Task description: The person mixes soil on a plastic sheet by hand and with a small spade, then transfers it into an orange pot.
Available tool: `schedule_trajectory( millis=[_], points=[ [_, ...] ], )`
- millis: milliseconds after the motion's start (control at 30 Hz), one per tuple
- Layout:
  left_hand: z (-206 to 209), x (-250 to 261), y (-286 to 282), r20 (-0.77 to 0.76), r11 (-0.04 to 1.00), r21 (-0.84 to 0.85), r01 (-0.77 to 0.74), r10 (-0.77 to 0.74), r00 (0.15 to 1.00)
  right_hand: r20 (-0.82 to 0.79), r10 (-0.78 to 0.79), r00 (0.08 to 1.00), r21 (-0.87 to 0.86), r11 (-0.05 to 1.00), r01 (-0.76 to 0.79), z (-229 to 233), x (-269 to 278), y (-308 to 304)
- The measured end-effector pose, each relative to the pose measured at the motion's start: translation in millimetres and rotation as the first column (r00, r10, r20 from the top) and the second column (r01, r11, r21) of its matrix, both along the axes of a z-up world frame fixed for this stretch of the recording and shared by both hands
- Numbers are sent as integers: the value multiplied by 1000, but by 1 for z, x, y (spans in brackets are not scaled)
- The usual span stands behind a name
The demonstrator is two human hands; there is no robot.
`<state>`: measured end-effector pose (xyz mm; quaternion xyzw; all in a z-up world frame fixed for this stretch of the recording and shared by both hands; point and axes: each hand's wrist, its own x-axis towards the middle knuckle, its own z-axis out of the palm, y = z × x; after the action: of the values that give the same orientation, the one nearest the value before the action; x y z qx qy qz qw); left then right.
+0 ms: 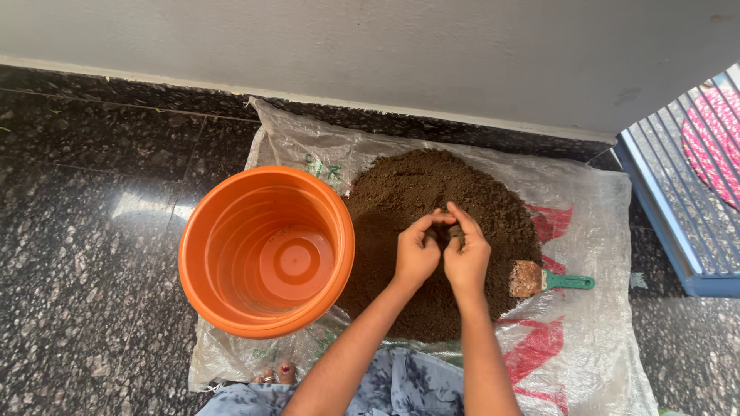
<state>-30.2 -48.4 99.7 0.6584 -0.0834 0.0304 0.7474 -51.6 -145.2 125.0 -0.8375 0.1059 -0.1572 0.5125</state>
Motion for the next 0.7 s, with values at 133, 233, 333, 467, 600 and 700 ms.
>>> schedule_trajectory(
  millis=[133,233,333,467,600,700],
  points=[
    [5,-2,20,-41,897,441,37,-21,999,-89,101,991,130,988,-89,-19,9,-25],
    [-20,6,37,0,737,675,21,-28,1000,-181,-175,968,389,891,234,-40,10,-22],
    [-60,7,36,-9,771,636,-34,52,999,-491,-190,850,276,892,359,-54,-4,6],
    [-92,-6,18,-82,872,490,-24,73,994,-301,-175,937,266,929,259,-86,-11,39],
    [-95,-11,-3,-240,990,42,-136,143,960,-54,-154,987,580,799,157,-103,-6,44],
    [-83,-11,-10,-297,974,-142,-178,129,946,-159,-204,966,714,652,255,-88,-13,44]
  ],
)
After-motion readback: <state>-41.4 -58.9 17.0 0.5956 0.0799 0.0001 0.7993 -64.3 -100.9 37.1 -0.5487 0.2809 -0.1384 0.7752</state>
